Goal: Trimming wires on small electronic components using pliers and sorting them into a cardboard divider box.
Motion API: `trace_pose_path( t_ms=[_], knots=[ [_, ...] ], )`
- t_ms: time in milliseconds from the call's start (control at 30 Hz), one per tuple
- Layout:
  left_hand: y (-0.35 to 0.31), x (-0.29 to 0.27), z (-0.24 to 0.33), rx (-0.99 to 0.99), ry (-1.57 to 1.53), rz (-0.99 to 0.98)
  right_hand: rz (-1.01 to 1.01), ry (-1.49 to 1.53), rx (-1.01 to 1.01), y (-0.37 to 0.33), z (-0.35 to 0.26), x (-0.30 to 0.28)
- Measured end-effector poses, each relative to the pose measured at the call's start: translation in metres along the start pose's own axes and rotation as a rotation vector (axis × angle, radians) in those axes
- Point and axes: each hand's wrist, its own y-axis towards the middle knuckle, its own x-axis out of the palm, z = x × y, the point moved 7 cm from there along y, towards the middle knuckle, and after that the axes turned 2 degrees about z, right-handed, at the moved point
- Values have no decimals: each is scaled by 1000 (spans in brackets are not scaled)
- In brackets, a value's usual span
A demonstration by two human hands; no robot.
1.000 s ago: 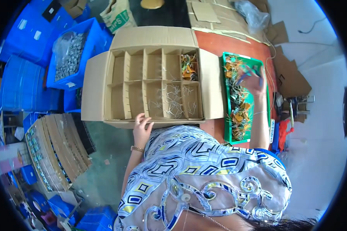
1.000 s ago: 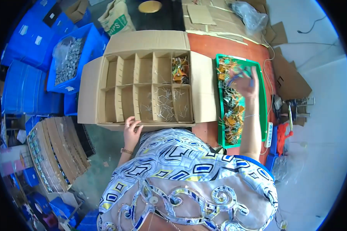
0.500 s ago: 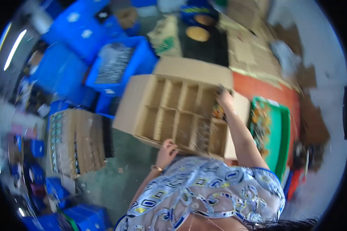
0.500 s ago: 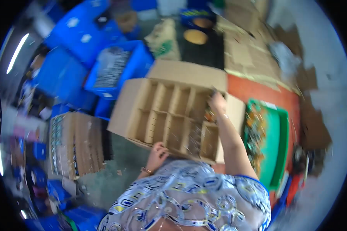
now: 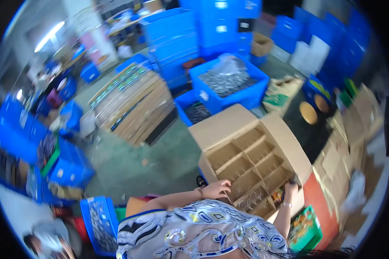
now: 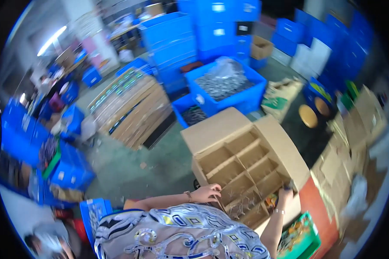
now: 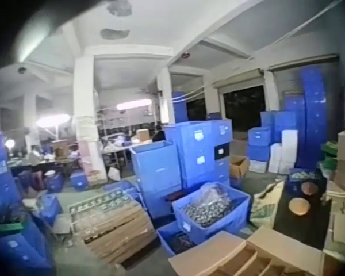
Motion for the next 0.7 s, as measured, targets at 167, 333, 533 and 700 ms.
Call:
trace_pose_path(
  t_ms=[167, 333, 533, 700],
  knots=[
    [0, 12, -4, 102, -30, -26, -141, 66, -36, 1, 18, -5],
    [-1, 21, -15, 75, -38, 55, -135, 101, -367, 35, 24, 18],
    [11, 36, -32, 176, -8, 148, -137, 154, -778, 28, -56, 63],
    [16, 44, -40, 43, -51, 21, -2, 231, -946, 12, -83, 61]
  ],
)
